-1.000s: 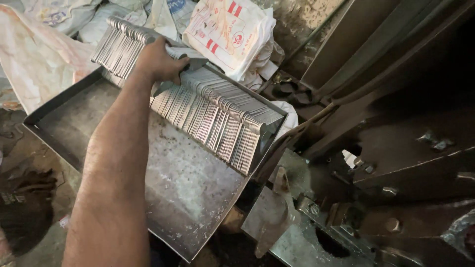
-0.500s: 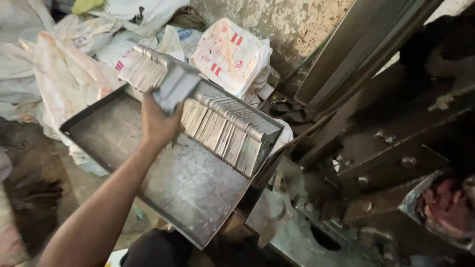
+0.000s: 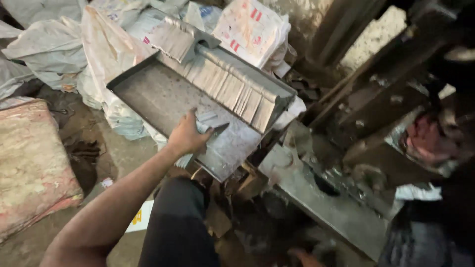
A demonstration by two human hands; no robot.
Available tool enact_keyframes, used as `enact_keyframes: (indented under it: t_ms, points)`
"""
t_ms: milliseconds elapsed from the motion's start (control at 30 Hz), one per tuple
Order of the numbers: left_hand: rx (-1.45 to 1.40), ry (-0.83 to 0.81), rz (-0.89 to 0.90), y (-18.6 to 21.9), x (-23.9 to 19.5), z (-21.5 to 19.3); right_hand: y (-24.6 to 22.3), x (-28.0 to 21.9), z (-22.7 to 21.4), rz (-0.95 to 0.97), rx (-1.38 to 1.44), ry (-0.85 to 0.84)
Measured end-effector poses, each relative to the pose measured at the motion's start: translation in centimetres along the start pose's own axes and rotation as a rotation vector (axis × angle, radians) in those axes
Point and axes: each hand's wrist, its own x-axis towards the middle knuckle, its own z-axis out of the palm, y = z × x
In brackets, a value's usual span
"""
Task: Operating a mechanical press to bend or stamp small metal plates.
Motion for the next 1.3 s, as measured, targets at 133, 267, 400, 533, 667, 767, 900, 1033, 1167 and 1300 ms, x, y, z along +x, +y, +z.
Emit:
enact_keyframes:
  t_ms: [133, 267, 400, 533, 667, 767, 900, 1033, 1167, 1300]
  points:
    - [0.011, -0.087, -0.008, 0.8, 0.5, -1.5, -3.7, -1.4, -1.9, 0.021, -0.071, 0.073]
    - [-0.023, -0.212, -0.041, 2.4, -1.2, -3.8, -13.2, -7.9, -3.8, 0.06, -0.079, 0.111]
    - [-0.085, -0.254, -0.055, 2.4, -1.0, -3.0, -18.6, -12.3, -5.5, -0.005, 0.014, 0.263]
    - [-0.13, -0.197, -0.069, 2.7, -1.9, -2.8, -18.7, -12.7, -4.9, -0.097, 0.029, 0.382]
    - [-0.106, -0.146, -0.072, 7.3, -4.4, -2.1, -17.0, -12.2, -5.3, -0.14, 0.014, 0.43]
    - [-0.11, -0.136, -0.115, 10.9, -6.2, -1.3, -17.3, -12.7, -5.5, -0.156, 0.005, 0.421]
    - [-0.083, -0.144, 0.049, 16.7, -8.0, -0.1, -19.4, -14.1, -6.4, -0.118, 0.017, 0.369]
    - [0.07, -0.216, 0.123, 20.7, -5.9, 4.3, -20.5, -15.5, -7.1, -0.051, 0.05, 0.347]
    - [0.143, 0.022, 0.386, 21.1, -4.1, 10.3, -19.3, -16.6, -6.6, -0.072, 0.076, 0.386]
    - [0.366, 0.062, 0.442, 21.5, -3.9, 13.9, -18.6, -17.9, -5.7, -0.063, 0.083, 0.406]
